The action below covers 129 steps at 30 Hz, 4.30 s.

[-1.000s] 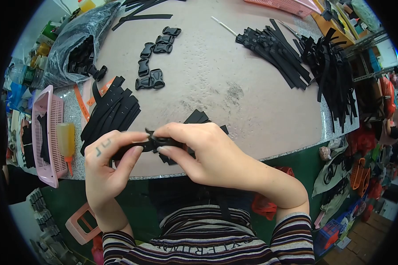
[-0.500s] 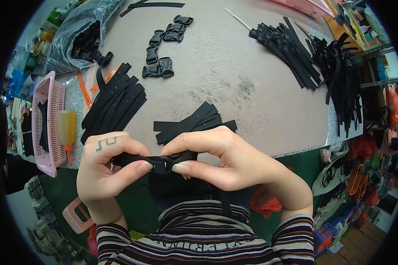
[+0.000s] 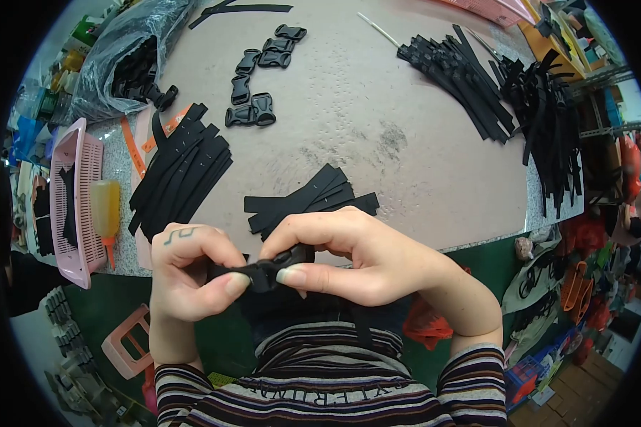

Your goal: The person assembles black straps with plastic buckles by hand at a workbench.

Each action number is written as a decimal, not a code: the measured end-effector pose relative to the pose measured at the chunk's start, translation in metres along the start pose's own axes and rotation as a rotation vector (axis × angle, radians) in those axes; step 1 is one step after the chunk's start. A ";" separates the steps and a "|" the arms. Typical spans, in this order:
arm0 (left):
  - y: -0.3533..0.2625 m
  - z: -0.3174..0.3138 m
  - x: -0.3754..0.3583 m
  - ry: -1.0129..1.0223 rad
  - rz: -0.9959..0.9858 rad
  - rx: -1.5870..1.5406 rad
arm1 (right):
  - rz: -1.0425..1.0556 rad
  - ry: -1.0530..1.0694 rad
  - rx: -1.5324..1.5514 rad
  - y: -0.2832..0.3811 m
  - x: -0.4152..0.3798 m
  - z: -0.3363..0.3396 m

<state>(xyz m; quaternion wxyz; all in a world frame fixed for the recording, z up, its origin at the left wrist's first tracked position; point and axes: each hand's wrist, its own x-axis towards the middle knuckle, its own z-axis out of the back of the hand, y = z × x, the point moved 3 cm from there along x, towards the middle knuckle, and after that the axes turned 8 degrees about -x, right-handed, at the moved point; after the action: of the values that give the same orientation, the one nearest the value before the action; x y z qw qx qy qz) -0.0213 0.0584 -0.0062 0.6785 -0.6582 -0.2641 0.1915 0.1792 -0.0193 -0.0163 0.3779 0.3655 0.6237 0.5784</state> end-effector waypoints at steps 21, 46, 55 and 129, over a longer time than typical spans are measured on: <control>0.023 -0.076 0.011 0.048 -0.109 0.307 | 0.100 -0.647 0.701 0.005 -0.100 -0.005; -0.001 -0.048 0.014 -0.289 -0.090 0.553 | -0.130 -0.531 -0.414 -0.014 -0.045 0.006; -0.011 -0.051 0.003 -0.292 -0.183 0.710 | -0.032 -0.568 -0.649 -0.004 -0.028 -0.002; -0.021 -0.040 -0.018 -0.393 -0.558 0.803 | 0.142 -0.514 -0.334 0.016 -0.014 -0.020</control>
<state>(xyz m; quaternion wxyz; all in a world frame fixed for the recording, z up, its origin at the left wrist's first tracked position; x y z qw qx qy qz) -0.0131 0.0145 0.0130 0.8402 -0.2024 -0.4574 0.2094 0.1675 -0.0395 0.0008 0.5367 0.4750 0.3771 0.5866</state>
